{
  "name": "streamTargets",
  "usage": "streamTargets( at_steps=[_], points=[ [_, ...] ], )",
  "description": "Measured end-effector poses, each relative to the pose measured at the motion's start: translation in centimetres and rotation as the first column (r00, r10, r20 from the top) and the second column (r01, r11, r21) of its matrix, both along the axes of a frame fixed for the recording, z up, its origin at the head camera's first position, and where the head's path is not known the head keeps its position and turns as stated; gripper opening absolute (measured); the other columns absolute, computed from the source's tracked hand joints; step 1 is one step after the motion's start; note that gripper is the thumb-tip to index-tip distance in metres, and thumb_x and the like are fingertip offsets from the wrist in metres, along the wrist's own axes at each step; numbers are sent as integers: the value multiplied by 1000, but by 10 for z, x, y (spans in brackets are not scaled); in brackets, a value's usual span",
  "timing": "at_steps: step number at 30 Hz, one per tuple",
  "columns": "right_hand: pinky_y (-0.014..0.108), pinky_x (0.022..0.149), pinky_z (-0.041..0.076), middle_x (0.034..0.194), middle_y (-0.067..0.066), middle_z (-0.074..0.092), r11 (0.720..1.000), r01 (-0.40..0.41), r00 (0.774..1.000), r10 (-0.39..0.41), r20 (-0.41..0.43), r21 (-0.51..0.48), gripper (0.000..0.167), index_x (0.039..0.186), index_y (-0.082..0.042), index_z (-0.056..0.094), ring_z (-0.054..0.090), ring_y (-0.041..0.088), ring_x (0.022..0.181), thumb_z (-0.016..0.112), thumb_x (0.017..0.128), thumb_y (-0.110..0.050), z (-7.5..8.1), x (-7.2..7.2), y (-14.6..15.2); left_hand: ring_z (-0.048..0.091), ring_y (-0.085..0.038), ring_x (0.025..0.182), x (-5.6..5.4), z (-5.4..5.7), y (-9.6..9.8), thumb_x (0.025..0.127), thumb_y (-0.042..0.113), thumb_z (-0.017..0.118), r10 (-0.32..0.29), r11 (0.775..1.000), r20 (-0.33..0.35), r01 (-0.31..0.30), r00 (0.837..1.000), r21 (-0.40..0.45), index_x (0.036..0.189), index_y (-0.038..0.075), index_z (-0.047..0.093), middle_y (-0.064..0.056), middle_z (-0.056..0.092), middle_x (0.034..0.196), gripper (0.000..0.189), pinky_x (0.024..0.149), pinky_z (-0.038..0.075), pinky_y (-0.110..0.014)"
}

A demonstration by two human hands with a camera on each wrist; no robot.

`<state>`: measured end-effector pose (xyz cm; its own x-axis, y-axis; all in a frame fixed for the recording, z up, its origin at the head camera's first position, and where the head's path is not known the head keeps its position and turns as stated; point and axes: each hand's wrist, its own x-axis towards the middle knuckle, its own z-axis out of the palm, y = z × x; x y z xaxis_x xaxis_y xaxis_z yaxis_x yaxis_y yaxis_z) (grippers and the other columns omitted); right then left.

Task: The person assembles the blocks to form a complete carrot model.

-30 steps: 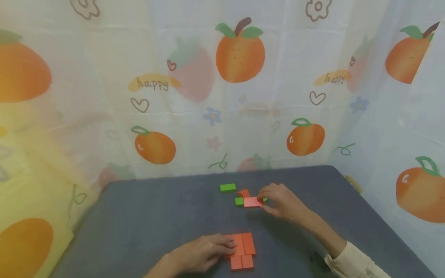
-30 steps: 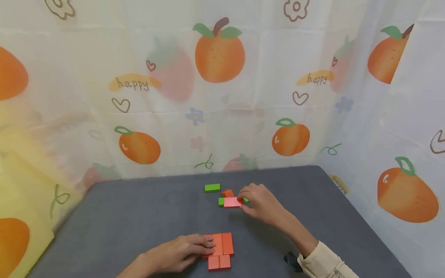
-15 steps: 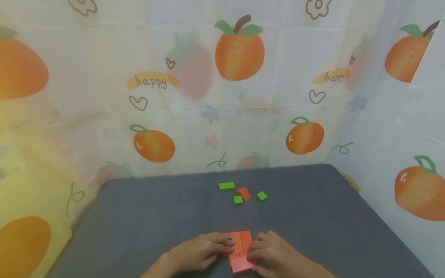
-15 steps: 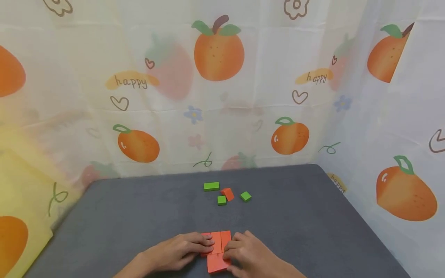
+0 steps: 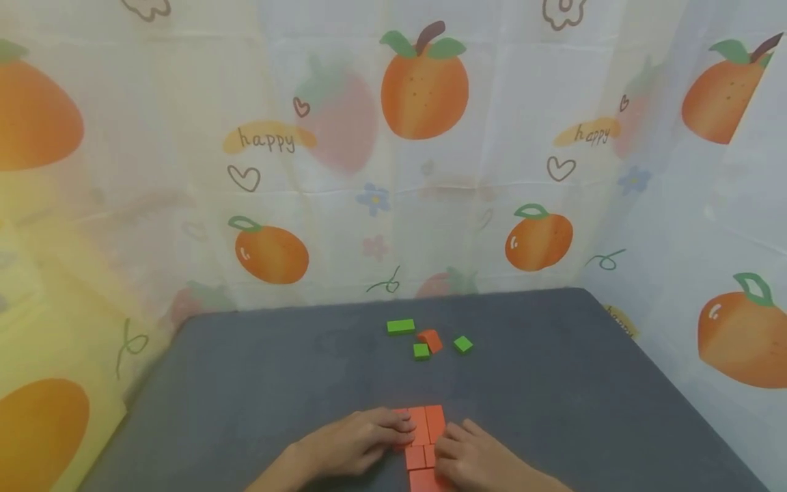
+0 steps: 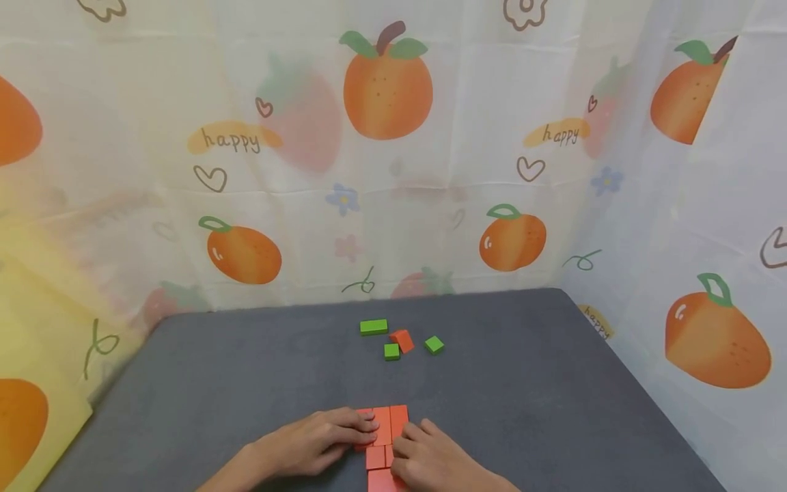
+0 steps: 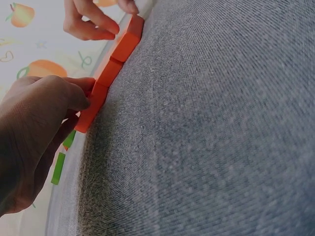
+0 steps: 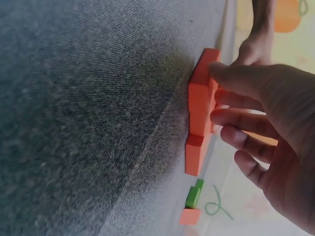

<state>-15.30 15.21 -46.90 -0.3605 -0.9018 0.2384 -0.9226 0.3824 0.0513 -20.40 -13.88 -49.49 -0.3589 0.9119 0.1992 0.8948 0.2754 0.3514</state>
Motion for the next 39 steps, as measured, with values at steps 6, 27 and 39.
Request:
streamTargets(
  at_steps=[6,27,39],
  points=[
    [10,69,14,85,-17,54,999,-8,997,5,-77,-41,25,82,-30,69,33,-2,78,64,101,-46,-3,-4,-6,58,-18,143,0,-1,-1,108,9,55,-7,1000,5,7,1000,6,145,13,63,-1,65,148,39,113,54,-34],
    [22,72,40,92,-9,65,966,184,983,-181,33,-182,10,95,-21,76,53,6,85,82,90,-27,26,-61,3,59,-18,141,-2,0,-1,107,9,56,-10,1000,-11,10,1000,0,143,12,65,-2,66,147,37,113,53,-32],
    [42,71,58,97,5,77,875,472,876,-451,170,-108,14,104,-9,80,70,22,84,76,96,-20,30,-170,-7,59,-19,141,-4,-2,-2,107,8,57,-45,998,-19,46,999,33,142,10,66,-4,67,144,36,114,52,-31]
  ],
)
